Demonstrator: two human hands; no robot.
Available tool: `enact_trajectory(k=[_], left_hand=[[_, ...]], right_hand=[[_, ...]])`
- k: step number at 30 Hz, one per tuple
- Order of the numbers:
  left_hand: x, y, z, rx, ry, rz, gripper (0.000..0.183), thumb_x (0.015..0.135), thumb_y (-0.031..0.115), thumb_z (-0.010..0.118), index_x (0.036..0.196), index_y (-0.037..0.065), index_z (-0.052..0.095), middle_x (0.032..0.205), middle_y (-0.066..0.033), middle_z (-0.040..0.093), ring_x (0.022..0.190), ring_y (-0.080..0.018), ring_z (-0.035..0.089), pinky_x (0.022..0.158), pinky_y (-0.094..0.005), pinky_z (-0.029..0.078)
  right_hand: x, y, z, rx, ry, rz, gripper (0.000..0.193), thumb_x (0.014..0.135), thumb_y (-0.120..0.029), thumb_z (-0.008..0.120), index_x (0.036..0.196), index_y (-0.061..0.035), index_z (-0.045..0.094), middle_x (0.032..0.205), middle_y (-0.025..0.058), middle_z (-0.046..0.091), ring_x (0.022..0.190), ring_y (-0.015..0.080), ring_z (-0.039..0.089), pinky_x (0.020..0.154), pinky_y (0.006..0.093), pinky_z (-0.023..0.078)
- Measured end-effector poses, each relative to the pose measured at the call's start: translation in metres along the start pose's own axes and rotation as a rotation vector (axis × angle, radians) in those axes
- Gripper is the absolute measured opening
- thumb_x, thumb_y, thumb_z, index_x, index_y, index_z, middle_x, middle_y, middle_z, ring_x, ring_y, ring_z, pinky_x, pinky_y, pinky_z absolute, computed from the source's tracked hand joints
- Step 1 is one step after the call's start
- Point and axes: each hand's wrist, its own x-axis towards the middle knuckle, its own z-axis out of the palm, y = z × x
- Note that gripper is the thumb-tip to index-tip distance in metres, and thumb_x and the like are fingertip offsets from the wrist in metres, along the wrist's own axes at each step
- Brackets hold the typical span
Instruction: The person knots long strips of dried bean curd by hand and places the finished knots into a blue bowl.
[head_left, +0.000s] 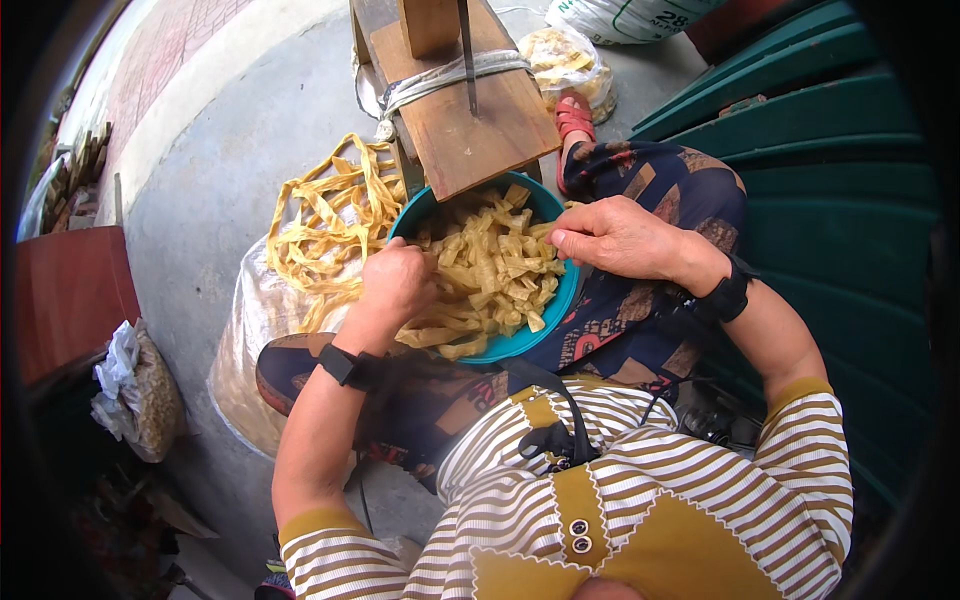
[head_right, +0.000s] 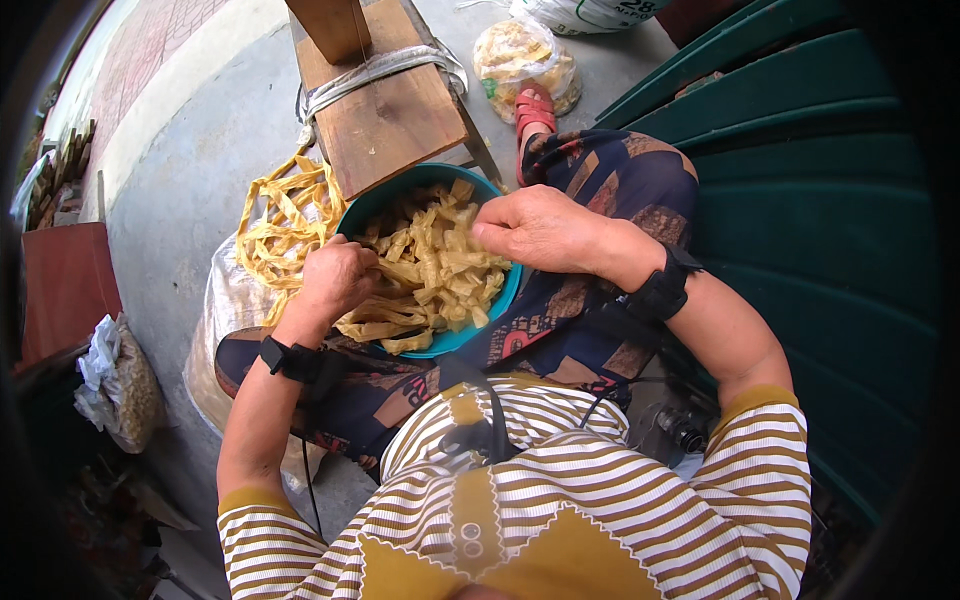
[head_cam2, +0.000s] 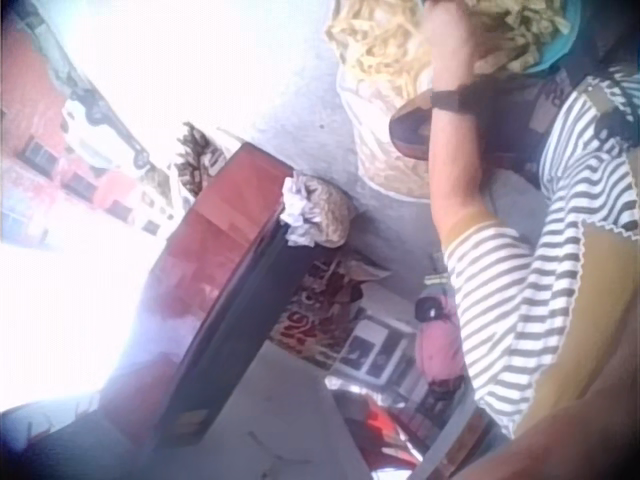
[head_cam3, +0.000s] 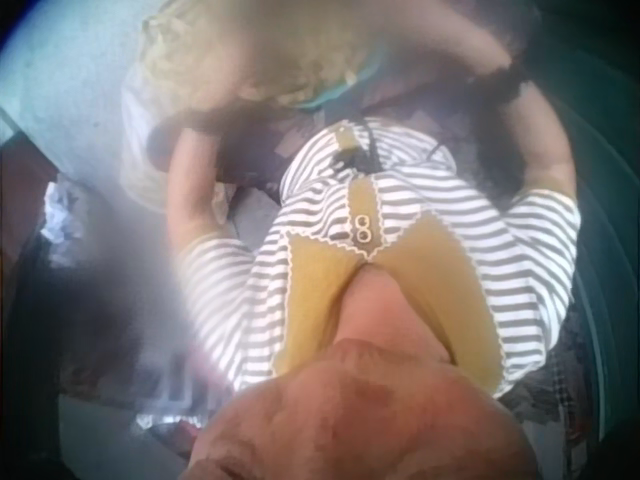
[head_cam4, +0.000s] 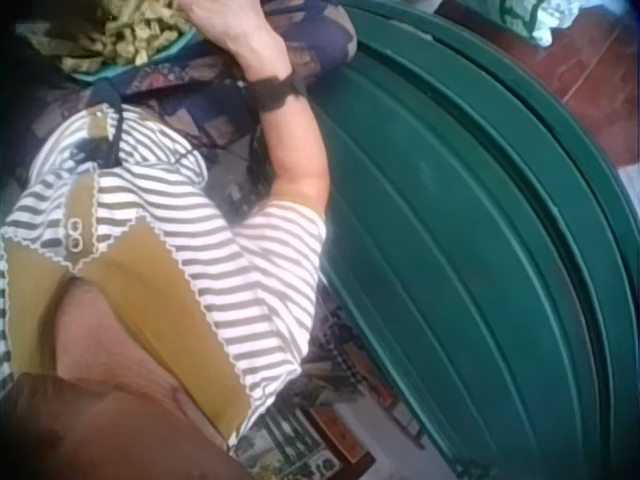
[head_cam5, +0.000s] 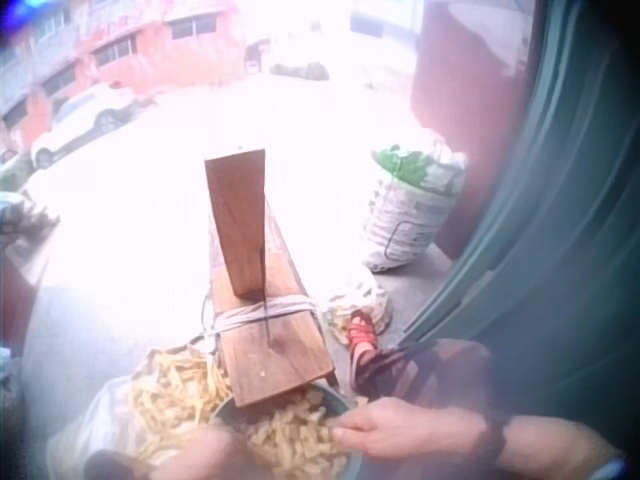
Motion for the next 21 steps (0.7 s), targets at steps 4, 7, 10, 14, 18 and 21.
enact_trajectory(k=[4,7,10,14,18,21], left_hand=[[-0.022,0.007,-0.051,-0.224,0.12,0.032,0.009,0.073,0.015,0.067,0.08,0.008,0.068,0.07,-0.009,0.062,0.07,-0.0286,0.061,0.063,-0.0388,0.049],[-0.046,0.016,-0.1,-0.338,0.139,0.153,0.013,0.07,0.01,0.07,0.083,0.006,0.069,0.07,-0.0089,0.062,0.068,-0.0278,0.059,0.061,-0.0372,0.047],[-0.071,0.02,-0.147,-0.413,0.168,0.156,0.013,0.07,0.008,0.071,0.082,0.003,0.068,0.067,-0.008,0.06,0.063,-0.0253,0.055,0.059,-0.0354,0.044],[-0.122,0.007,-0.199,-0.688,0.415,-0.042,0.019,0.067,0.01,0.07,0.078,-0.004,0.065,0.062,-0.0077,0.055,0.058,-0.0171,0.049,0.054,-0.0285,0.036],[-0.186,-0.015,-0.229,-0.809,0.889,-0.028,0.022,0.08,0.018,0.065,0.083,-0.003,0.064,0.07,-0.0061,0.057,0.062,-0.0135,0.047,0.058,-0.0238,0.035],[-0.179,-0.011,-0.226,-0.727,1.169,-0.493,0.018,0.084,0.011,0.063,0.094,-0.003,0.066,0.079,-0.0071,0.061,0.067,-0.0112,0.053,0.065,-0.02,0.04]], right_hand=[[0.018,-0.008,0.022,-0.177,0.035,-0.304,0.036,0.086,-0.028,0.052,0.108,-0.0007,0.061,0.095,0.0207,0.064,0.091,0.0352,0.061,0.081,0.0404,0.048],[0.035,-0.032,0.051,-0.07,-0.069,-0.481,0.048,0.084,-0.028,0.058,0.125,-0.0049,0.05,0.116,0.0208,0.057,0.108,0.0345,0.055,0.092,0.0403,0.042],[0.051,-0.046,0.084,0.116,-0.256,-0.467,0.051,0.081,-0.031,0.064,0.124,-0.0065,0.052,0.109,0.0165,0.061,0.101,0.0307,0.058,0.086,0.0366,0.045],[0.031,-0.052,0.093,0.221,-0.331,-0.441,0.033,0.091,-0.036,0.058,0.079,-0.0052,0.054,0.067,0.0081,0.057,0.062,0.022,0.054,0.06,0.0339,0.042],[-0.004,-0.088,0.062,0.276,-0.412,-0.415,0.022,0.091,-0.025,0.059,0.085,-0.004,0.058,0.068,0.0091,0.057,0.064,0.021,0.057,0.059,0.0304,0.044],[-0.02,-0.115,0.036,0.18,-0.038,-0.849,0.02,0.09,-0.011,0.061,0.103,0.0038,0.062,0.073,0.0056,0.062,0.06,0.0126,0.059,0.055,0.0243,0.046]])
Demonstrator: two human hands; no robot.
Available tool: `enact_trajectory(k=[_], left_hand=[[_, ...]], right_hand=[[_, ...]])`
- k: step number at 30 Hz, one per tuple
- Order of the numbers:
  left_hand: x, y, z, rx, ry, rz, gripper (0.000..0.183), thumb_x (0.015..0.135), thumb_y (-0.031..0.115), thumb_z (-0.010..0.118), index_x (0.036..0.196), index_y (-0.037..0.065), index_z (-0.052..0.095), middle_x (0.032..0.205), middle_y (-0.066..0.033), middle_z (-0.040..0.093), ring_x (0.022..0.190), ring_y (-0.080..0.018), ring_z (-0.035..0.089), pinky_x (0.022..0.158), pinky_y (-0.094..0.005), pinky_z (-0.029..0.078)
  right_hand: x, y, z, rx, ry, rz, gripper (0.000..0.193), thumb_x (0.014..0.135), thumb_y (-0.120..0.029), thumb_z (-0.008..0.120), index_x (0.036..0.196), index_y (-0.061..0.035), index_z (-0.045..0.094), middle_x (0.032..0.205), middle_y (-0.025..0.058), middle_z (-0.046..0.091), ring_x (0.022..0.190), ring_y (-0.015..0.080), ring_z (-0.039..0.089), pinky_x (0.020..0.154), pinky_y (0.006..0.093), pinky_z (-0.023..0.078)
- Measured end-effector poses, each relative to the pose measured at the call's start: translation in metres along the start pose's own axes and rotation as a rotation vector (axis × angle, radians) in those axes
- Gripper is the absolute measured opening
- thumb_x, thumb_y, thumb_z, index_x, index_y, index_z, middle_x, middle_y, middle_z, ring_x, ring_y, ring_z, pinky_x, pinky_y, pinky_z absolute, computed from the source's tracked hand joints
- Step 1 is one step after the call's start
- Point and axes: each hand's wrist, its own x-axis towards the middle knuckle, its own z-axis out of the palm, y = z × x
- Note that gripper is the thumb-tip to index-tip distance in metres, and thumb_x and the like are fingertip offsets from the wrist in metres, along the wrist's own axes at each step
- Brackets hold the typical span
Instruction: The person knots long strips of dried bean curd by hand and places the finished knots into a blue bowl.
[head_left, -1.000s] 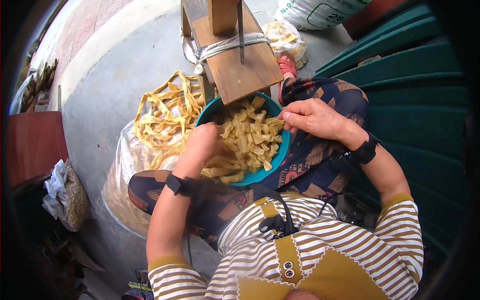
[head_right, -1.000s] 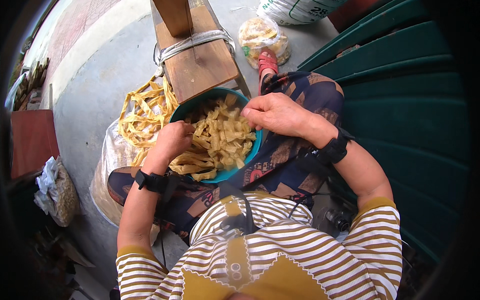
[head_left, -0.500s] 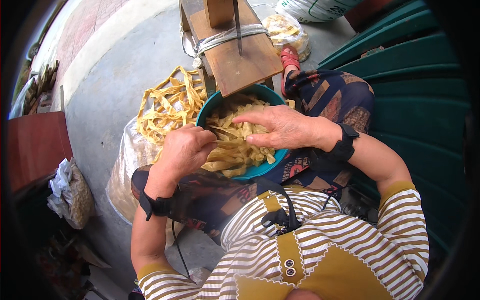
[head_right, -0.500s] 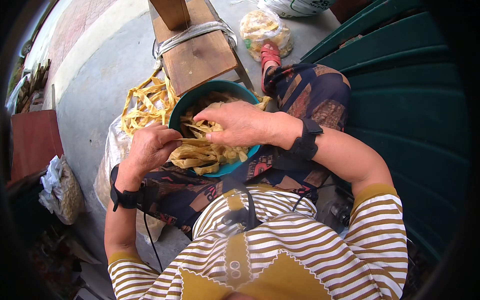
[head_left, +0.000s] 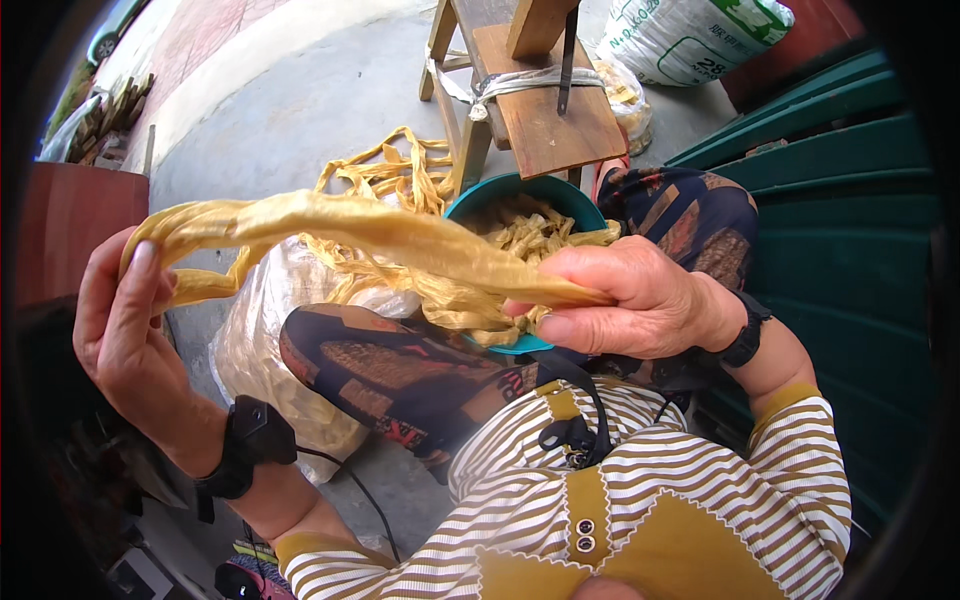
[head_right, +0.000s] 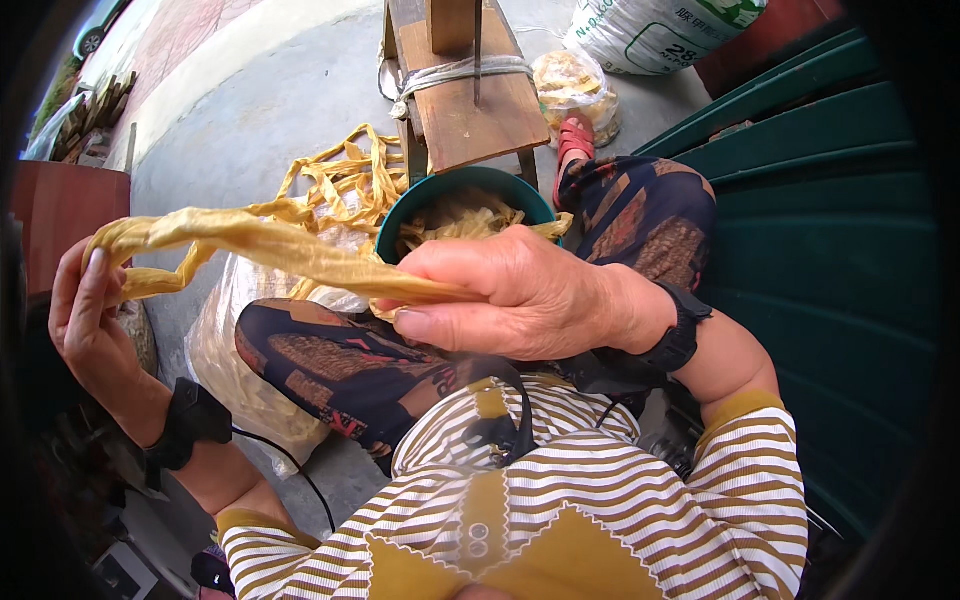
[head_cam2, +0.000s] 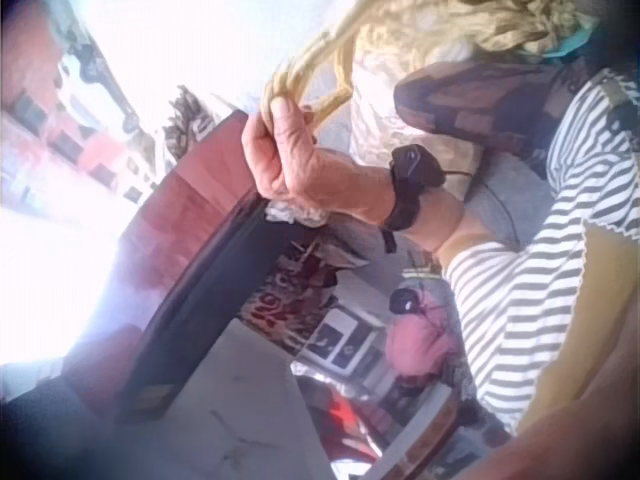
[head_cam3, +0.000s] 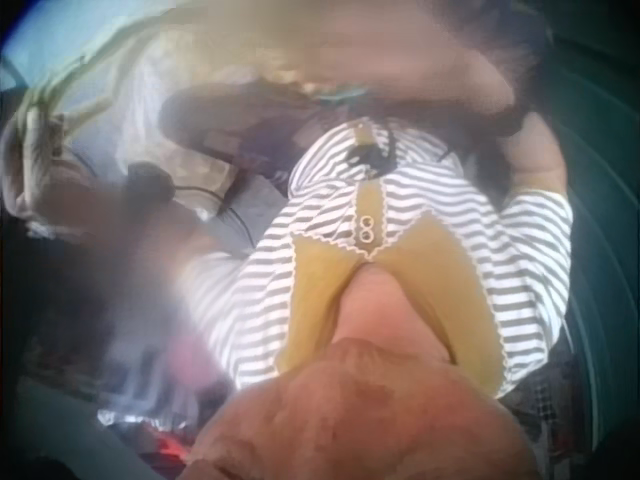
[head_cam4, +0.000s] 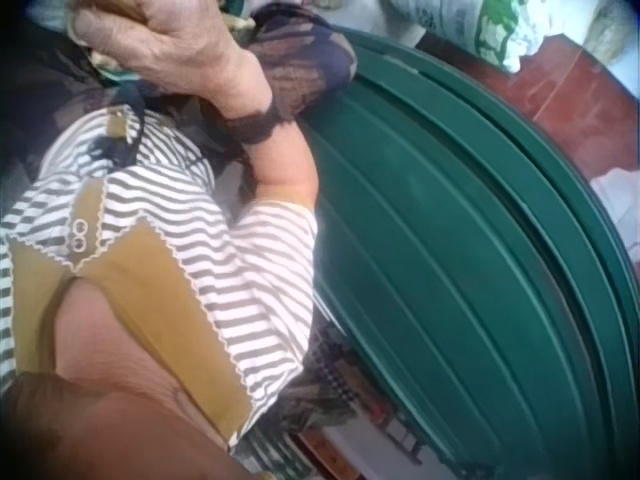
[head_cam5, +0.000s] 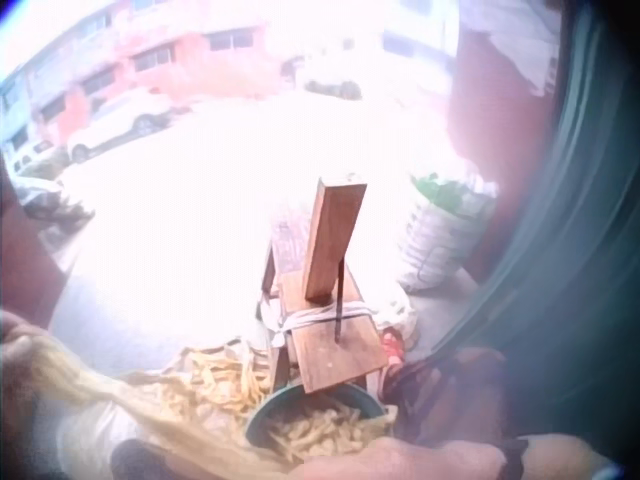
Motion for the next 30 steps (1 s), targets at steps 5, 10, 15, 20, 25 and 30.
enact_trajectory(k=[5,10,15,20,25,30], left_hand=[[-0.039,0.016,0.102,-0.011,-0.473,0.44,0.045,0.077,0.019,0.072,0.119,0.003,0.061,0.125,-0.0159,0.055,0.114,-0.0288,0.053,0.096,-0.0383,0.043],[-0.074,0.02,0.139,-0.362,-1.16,0.127,0.039,0.082,0.018,0.069,0.115,-0.002,0.061,0.094,-0.0137,0.068,0.082,-0.0201,0.066,0.071,-0.0284,0.05],[-0.088,0.001,0.133,-0.585,-1.167,0.191,0.02,0.082,0.004,0.064,0.102,0.002,0.068,0.085,-0.0102,0.065,0.077,-0.0202,0.062,0.069,-0.0283,0.048],[-0.102,-0.011,0.134,-0.711,-1.218,-0.106,0.018,0.084,0.009,0.064,0.1,0.0,0.067,0.087,-0.0111,0.063,0.079,-0.0189,0.06,0.071,-0.0288,0.047],[-0.092,-0.002,0.154,-0.466,-1.204,-0.342,0.034,0.087,0.027,0.062,0.101,-0.004,0.063,0.091,-0.0125,0.064,0.087,-0.0197,0.06,0.079,-0.029,0.047],[-0.095,0.01,0.15,-0.614,-0.989,-0.573,0.021,0.085,0.006,0.059,0.104,-0.004,0.062,0.098,-0.0093,0.063,0.09,-0.0125,0.059,0.078,-0.0252,0.047]], right_hand=[[-0.01,-0.024,-0.028,-0.043,-0.138,0.345,0.022,0.092,-0.02,0.058,0.084,0.0004,0.054,0.064,0.0108,0.052,0.054,0.0188,0.051,0.05,0.0307,0.041],[-0.023,-0.038,-0.046,0.096,-0.311,0.517,0.025,0.092,-0.023,0.059,0.087,0.001,0.057,0.063,0.0059,0.053,0.057,0.0123,0.05,0.053,0.0287,0.041],[-0.052,-0.049,-0.069,0.242,-0.015,0.787,0.017,0.09,-0.016,0.061,0.088,0.0009,0.062,0.066,0.0015,0.058,0.049,0.0057,0.053,0.042,0.019,0.043],[-0.066,-0.041,-0.057,0.694,0.578,0.375,0.013,0.087,-0.008,0.063,0.089,0.0046,0.059,0.069,0.0144,0.064,0.051,0.0155,0.062,0.043,0.0249,0.053],[-0.039,-0.049,-0.014,0.393,0.047,0.189,0.017,0.093,-0.008,0.053,0.103,0.0059,0.057,0.081,0.0121,0.066,0.07,0.018,0.068,0.062,0.0254,0.053],[-0.053,-0.027,-0.014,0.41,0.203,0.567,0.021,0.097,-0.016,0.048,0.102,0.0025,0.058,0.08,0.0064,0.065,0.067,0.0112,0.066,0.059,0.0227,0.051]])
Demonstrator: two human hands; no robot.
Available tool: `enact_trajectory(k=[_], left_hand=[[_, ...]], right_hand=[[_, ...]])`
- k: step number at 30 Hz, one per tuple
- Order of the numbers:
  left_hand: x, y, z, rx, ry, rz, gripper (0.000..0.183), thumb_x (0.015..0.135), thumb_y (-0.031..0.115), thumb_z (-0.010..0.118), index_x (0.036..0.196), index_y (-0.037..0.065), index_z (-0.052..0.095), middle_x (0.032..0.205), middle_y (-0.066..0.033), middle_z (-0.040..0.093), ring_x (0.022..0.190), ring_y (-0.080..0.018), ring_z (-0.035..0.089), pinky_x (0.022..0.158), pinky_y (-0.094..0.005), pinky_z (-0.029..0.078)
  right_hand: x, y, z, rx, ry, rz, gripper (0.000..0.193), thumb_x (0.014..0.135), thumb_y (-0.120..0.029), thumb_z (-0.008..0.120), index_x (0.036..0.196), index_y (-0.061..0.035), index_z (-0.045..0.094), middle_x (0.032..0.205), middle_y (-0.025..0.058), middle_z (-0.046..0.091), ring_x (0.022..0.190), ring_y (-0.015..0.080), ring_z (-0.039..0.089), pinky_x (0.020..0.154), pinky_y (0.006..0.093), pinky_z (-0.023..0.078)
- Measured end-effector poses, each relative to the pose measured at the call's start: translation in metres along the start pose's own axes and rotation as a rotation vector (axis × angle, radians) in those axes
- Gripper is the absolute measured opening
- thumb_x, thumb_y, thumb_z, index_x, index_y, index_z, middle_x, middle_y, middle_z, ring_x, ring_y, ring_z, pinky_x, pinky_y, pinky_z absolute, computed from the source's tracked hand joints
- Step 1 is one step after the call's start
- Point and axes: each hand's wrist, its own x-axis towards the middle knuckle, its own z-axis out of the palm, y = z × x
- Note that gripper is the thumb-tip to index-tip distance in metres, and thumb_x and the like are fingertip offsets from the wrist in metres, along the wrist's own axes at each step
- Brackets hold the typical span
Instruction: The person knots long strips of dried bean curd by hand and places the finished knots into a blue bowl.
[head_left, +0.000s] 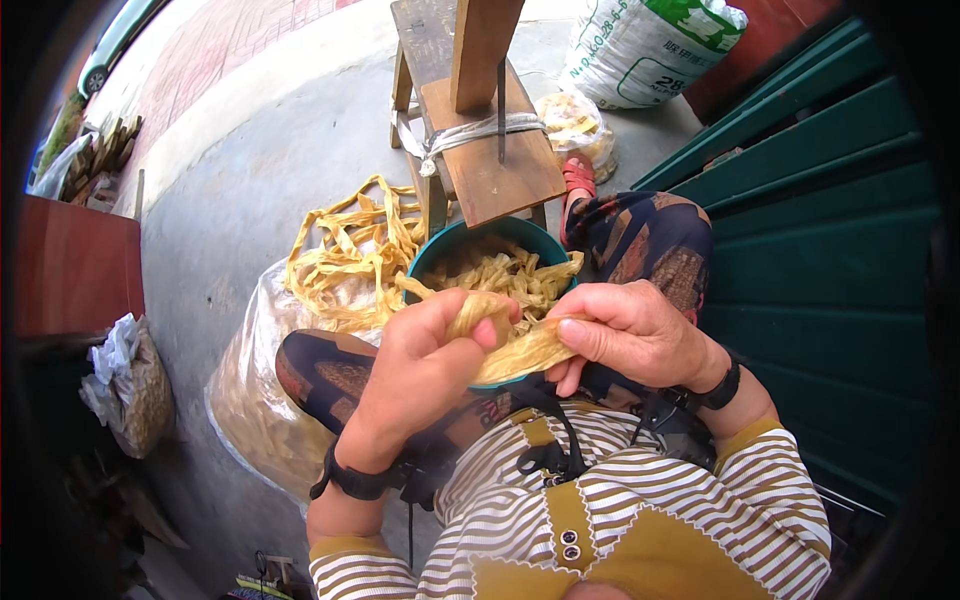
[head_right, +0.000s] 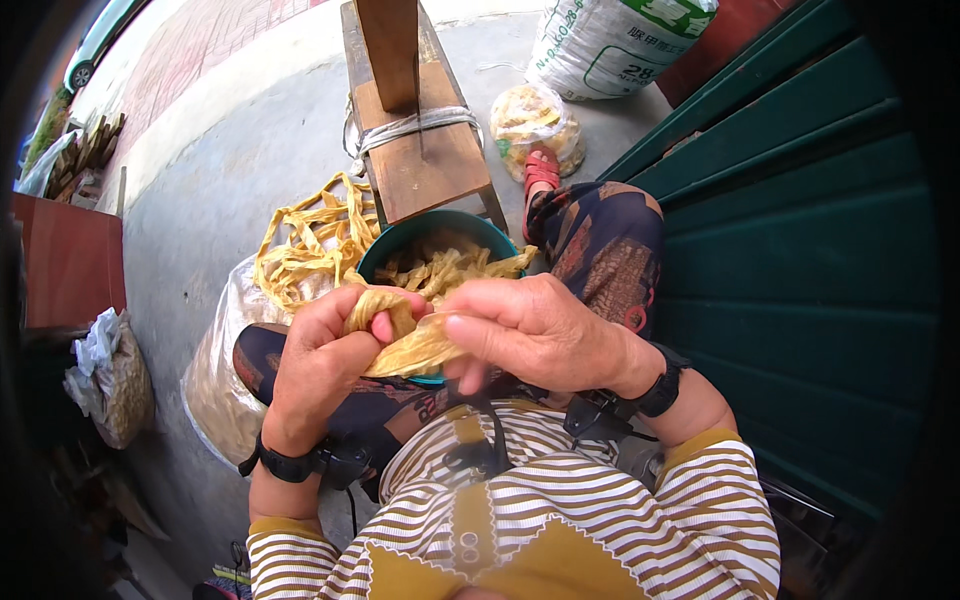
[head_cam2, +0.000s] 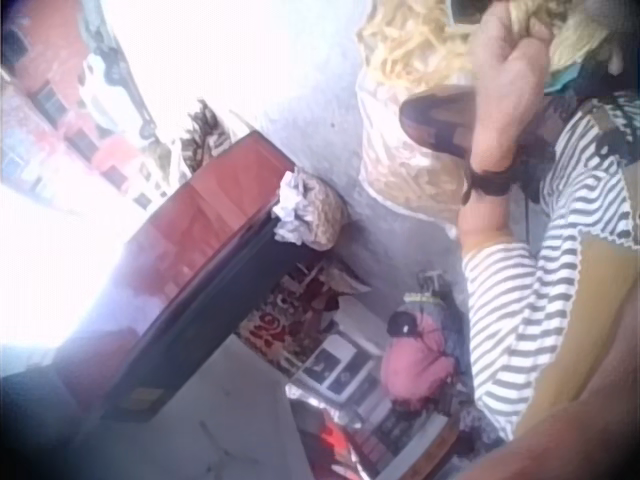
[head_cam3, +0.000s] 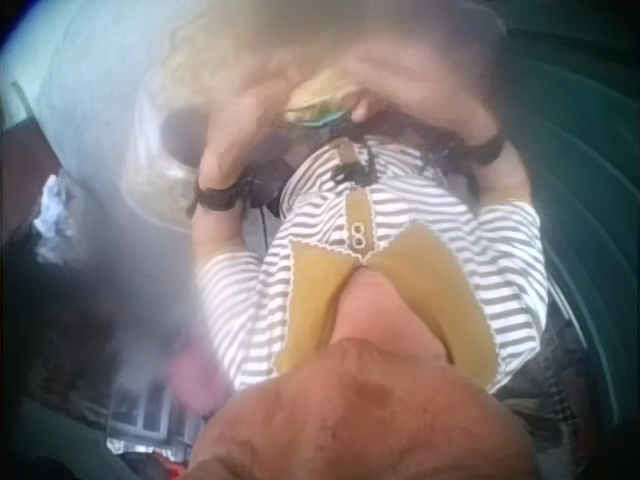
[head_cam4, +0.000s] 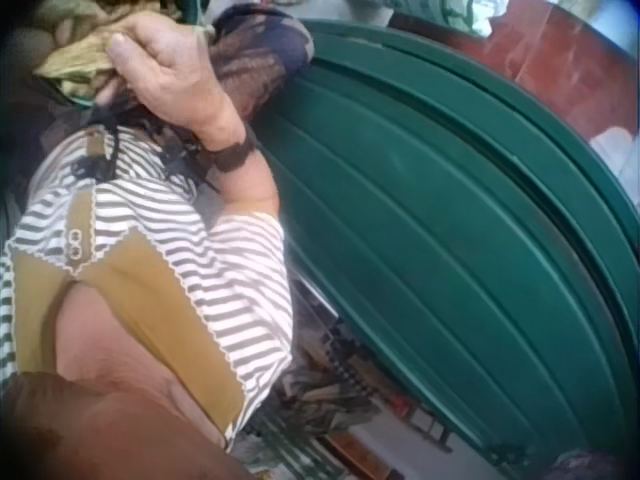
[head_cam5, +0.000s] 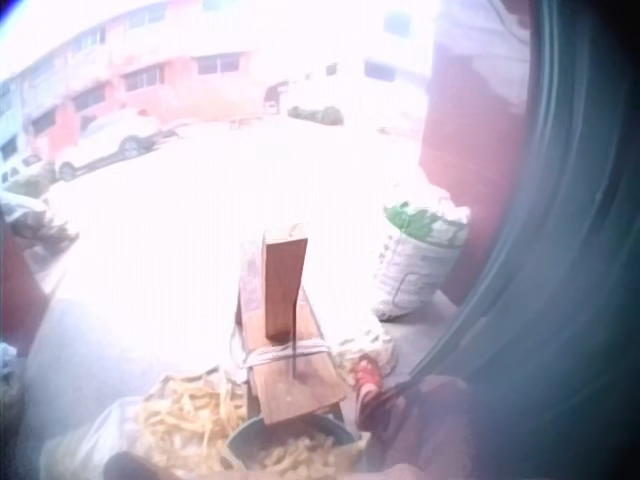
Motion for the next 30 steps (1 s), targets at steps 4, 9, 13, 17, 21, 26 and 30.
enact_trajectory(k=[4,9,13,17,21,26,30], left_hand=[[-0.001,-0.012,0.001,-0.367,-0.103,0.174,0.021,0.081,-0.004,0.062,0.1,0.002,0.058,0.102,-0.0064,0.061,0.09,-0.0119,0.058,0.08,-0.0262,0.048],[-0.002,-0.003,0.021,-0.309,-0.084,0.155,0.023,0.076,-0.001,0.072,0.096,0.0,0.06,0.1,-0.0047,0.061,0.092,-0.0102,0.058,0.08,-0.0253,0.048],[0.001,-0.009,0.022,-0.248,0.094,0.229,0.016,0.077,-0.001,0.072,0.088,-0.001,0.061,0.084,-0.0013,0.063,0.077,-0.0076,0.058,0.068,-0.0231,0.048],[0.008,-0.018,0.021,0.361,0.369,0.427,0.01,0.076,0.0,0.068,0.085,0.0,0.062,0.072,-0.0073,0.062,0.067,-0.0125,0.06,0.058,-0.0273,0.047],[0.012,-0.012,0.027,0.654,0.286,0.653,0.011,0.083,-0.001,0.064,0.092,-0.001,0.059,0.082,-0.0033,0.062,0.073,-0.0086,0.058,0.065,-0.0203,0.047],[0.023,-0.015,0.017,-0.368,0.201,0.25,0.031,0.08,-0.006,0.06,0.108,-0.001,0.05,0.096,-0.0101,0.063,0.082,-0.0147,0.063,0.076,-0.0266,0.05],[0.025,-0.009,0.017,-0.486,-0.033,0.027,0.021,0.086,0.007,0.056,0.105,0.0,0.051,0.092,-0.0106,0.063,0.077,-0.0144,0.063,0.067,-0.0246,0.05]], right_hand=[[0.004,0.018,0.011,0.187,0.132,0.093,0.015,0.093,-0.017,0.058,0.096,-0.0021,0.059,0.074,0.0033,0.063,0.056,0.0068,0.059,0.049,0.0182,0.046],[0.009,0.037,0.029,0.314,0.223,-0.094,0.02,0.091,-0.022,0.062,0.097,-0.0047,0.052,0.076,-0.0015,0.058,0.06,0.0027,0.053,0.05,0.0155,0.04],[0.024,0.054,0.032,0.194,0.473,-0.334,0.026,0.092,-0.026,0.061,0.101,-0.0044,0.05,0.083,-0.0012,0.058,0.071,0.0029,0.053,0.064,0.0167,0.044],[0.019,0.043,0.013,-0.31,0.37,-0.392,0.035,0.082,-0.019,0.071,0.108,0.0011,0.058,0.12,0.0141,0.057,0.108,0.0214,0.057,0.092,0.0284,0.043],[0.018,0.032,0.016,-0.086,0.353,-0.252,0.029,0.088,-0.011,0.06,0.112,0.0051,0.06,0.133,0.0143,0.05,0.118,0.0214,0.052,0.1,0.0289,0.038],[0.024,0.035,0.02,0.822,0.119,-0.116,0.038,0.093,-0.012,0.049,0.124,0.0094,0.05,0.142,0.0117,0.04,0.125,0.0176,0.043,0.106,0.031,0.031],[0.024,0.039,0.011,0.776,-0.032,-0.15,0.043,0.094,-0.015,0.049,0.129,0.0102,0.045,0.146,0.0112,0.033,0.13,0.0185,0.038,0.107,0.0321,0.029]])
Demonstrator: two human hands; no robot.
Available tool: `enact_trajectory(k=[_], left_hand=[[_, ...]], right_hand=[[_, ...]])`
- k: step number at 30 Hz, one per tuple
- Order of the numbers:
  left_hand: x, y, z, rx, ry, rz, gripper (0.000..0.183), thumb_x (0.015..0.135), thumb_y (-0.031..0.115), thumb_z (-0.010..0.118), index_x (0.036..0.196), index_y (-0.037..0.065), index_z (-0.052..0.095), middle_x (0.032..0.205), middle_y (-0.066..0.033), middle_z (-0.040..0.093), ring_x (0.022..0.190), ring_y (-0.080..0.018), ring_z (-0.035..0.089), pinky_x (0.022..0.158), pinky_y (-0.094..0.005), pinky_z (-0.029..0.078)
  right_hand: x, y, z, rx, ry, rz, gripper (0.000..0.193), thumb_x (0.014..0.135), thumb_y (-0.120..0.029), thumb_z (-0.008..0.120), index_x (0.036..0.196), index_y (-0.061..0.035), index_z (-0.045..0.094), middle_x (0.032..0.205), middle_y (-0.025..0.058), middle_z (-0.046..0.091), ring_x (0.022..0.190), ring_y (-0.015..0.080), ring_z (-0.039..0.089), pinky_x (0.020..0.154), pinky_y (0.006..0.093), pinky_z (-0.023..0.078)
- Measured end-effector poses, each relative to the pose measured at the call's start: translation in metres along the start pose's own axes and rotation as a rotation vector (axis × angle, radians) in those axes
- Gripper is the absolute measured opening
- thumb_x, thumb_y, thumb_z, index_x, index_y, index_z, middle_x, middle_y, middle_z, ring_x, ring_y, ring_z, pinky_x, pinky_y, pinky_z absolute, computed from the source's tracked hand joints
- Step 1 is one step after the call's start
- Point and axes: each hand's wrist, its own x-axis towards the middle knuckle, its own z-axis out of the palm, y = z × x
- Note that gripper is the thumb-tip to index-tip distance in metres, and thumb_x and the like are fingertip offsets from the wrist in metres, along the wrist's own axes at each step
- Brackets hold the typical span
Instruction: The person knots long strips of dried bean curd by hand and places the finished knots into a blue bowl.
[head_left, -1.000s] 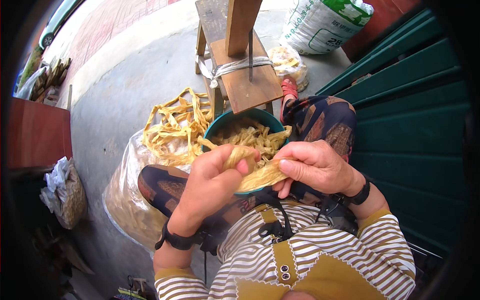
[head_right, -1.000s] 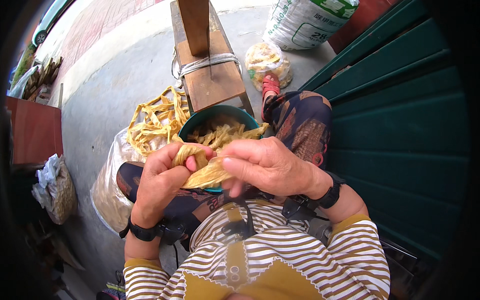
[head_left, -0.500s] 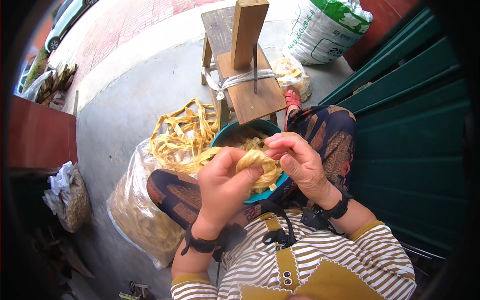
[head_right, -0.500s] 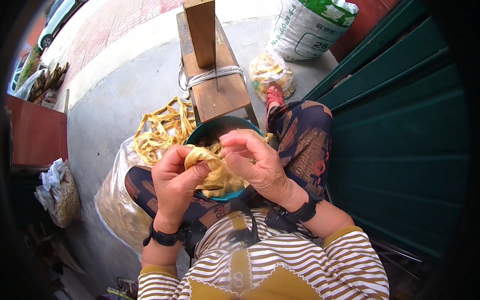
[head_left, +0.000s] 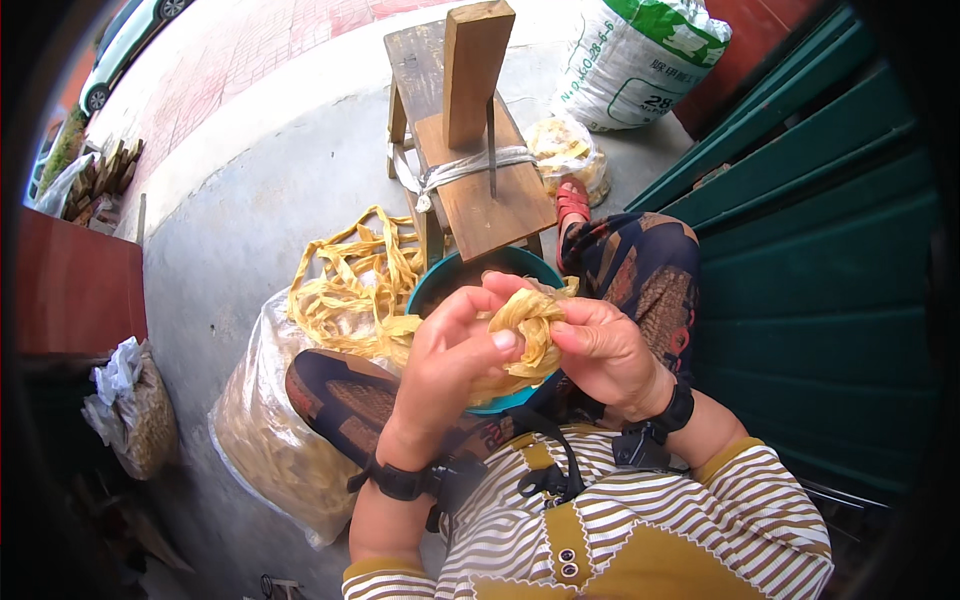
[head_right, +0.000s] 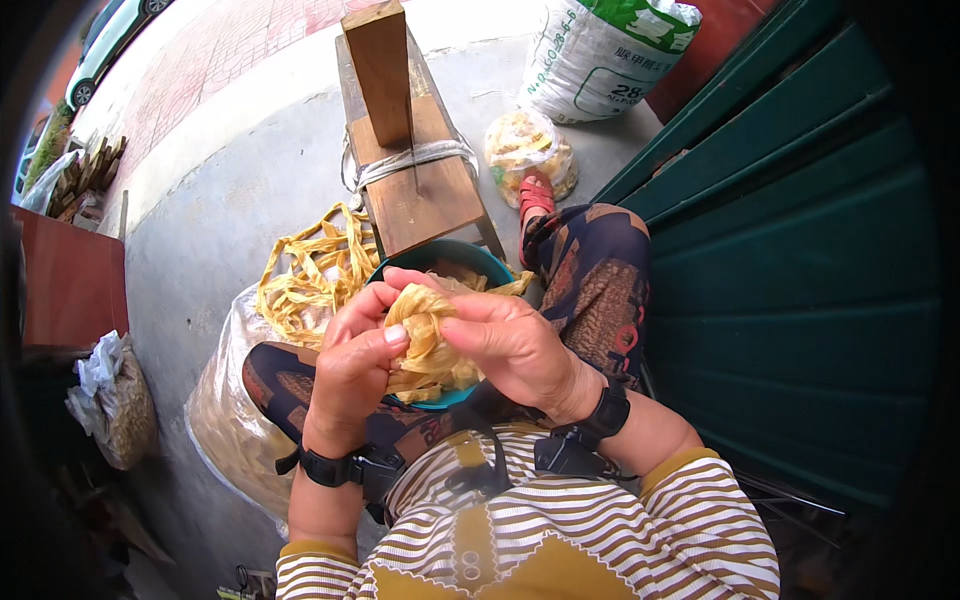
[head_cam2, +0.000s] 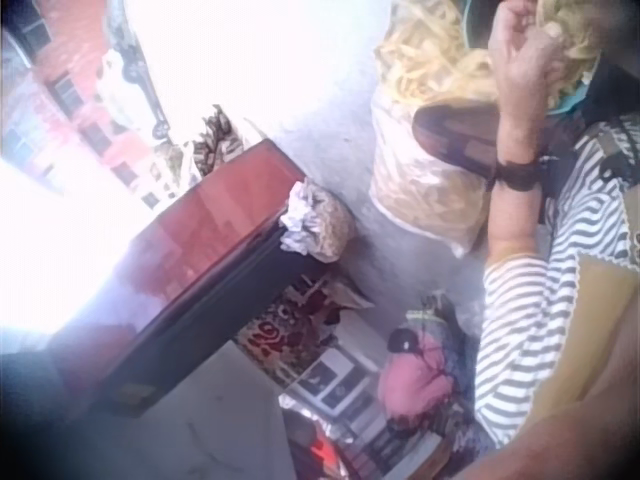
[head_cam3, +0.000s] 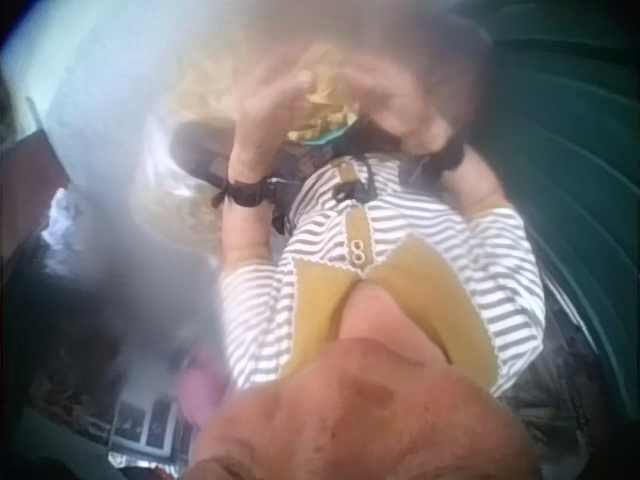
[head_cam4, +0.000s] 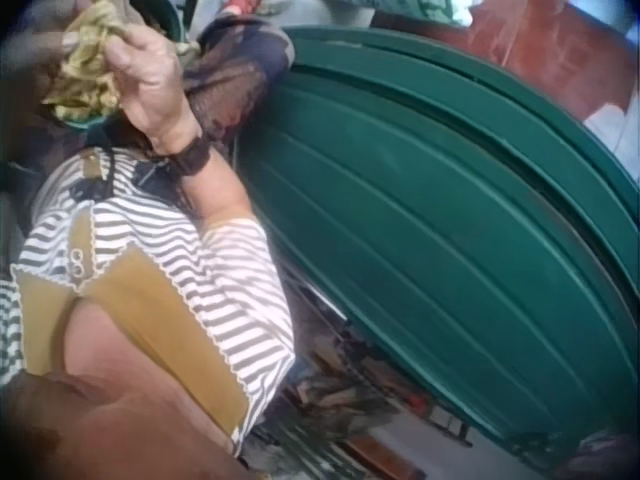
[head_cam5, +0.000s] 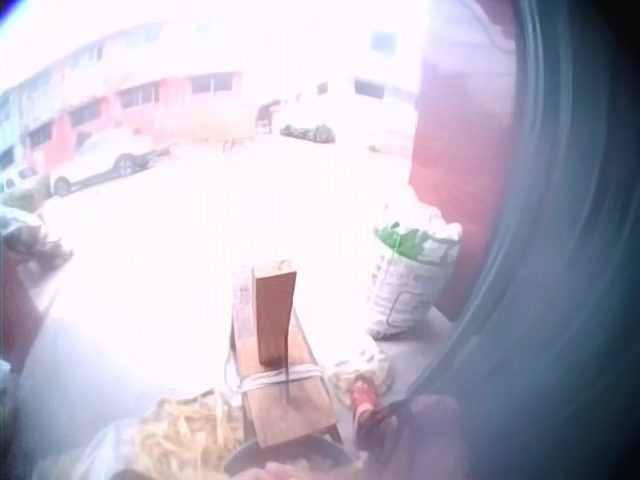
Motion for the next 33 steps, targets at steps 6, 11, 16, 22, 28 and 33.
enact_trajectory(k=[6,11,16,22,28,33], left_hand=[[-0.006,0.004,-0.006,0.085,-0.218,-0.233,0.024,0.091,0.021,0.052,0.102,0.0,0.055,0.08,-0.0071,0.062,0.063,-0.0138,0.061,0.056,-0.0231,0.047],[-0.008,0.001,0.005,0.488,0.032,-0.106,0.019,0.088,0.016,0.059,0.1,0.001,0.056,0.078,-0.0034,0.062,0.064,-0.0087,0.058,0.056,-0.0228,0.047],[-0.032,0.007,-0.008,0.466,-0.08,0.188,0.02,0.087,0.01,0.063,0.102,-0.003,0.061,0.082,-0.0046,0.065,0.074,-0.0104,0.06,0.068,-0.0238,0.049],[-0.03,0.012,-0.012,0.552,0.043,0.051,0.021,0.086,0.01,0.065,0.101,-0.005,0.065,0.086,-0.0061,0.067,0.076,-0.0101,0.06,0.072,-0.0235,0.048],[-0.025,0.022,-0.004,0.732,0.016,0.146,0.025,0.084,0.013,0.068,0.102,-0.004,0.065,0.086,-0.0093,0.067,0.075,-0.0119,0.062,0.068,-0.0252,0.049],[-0.023,0.016,-0.003,0.855,-0.02,0.308,0.025,0.083,0.012,0.068,0.101,-0.003,0.065,0.087,-0.0134,0.067,0.075,-0.0157,0.065,0.066,-0.0256,0.05]], right_hand=[[0.005,-0.022,0.008,-0.581,0.094,-0.034,0.041,0.095,-0.03,0.053,0.118,0.0038,0.056,0.124,0.0116,0.055,0.107,0.0158,0.053,0.094,0.029,0.041],[-0.005,-0.029,0.006,-1.581,0.076,-0.33,0.022,0.091,-0.021,0.059,0.081,-0.0019,0.06,0.071,0.0095,0.057,0.061,0.0212,0.057,0.058,0.0314,0.044],[-0.028,-0.033,0.027,-0.563,0.245,-0.085,0.027,0.096,-0.021,0.052,0.082,-0.0014,0.064,0.061,0.0016,0.052,0.05,0.0036,0.043,0.044,0.0194,0.034],[-0.021,-0.028,0.023,-0.543,0.334,-0.129,0.031,0.097,-0.026,0.048,0.079,-0.0023,0.057,0.061,-0.0002,0.051,0.047,0.0033,0.041,0.043,0.0182,0.032],[-0.021,-0.038,0.016,-0.683,0.174,0.066,0.034,0.098,-0.03,0.047,0.083,-0.0023,0.058,0.065,0.0009,0.054,0.049,0.0042,0.047,0.045,0.0181,0.036],[-0.013,-0.043,0.025,-0.635,0.177,0.299,0.036,0.098,-0.031,0.046,0.081,-0.0022,0.06,0.064,0.0025,0.056,0.048,0.0032,0.047,0.044,0.0168,0.036]])
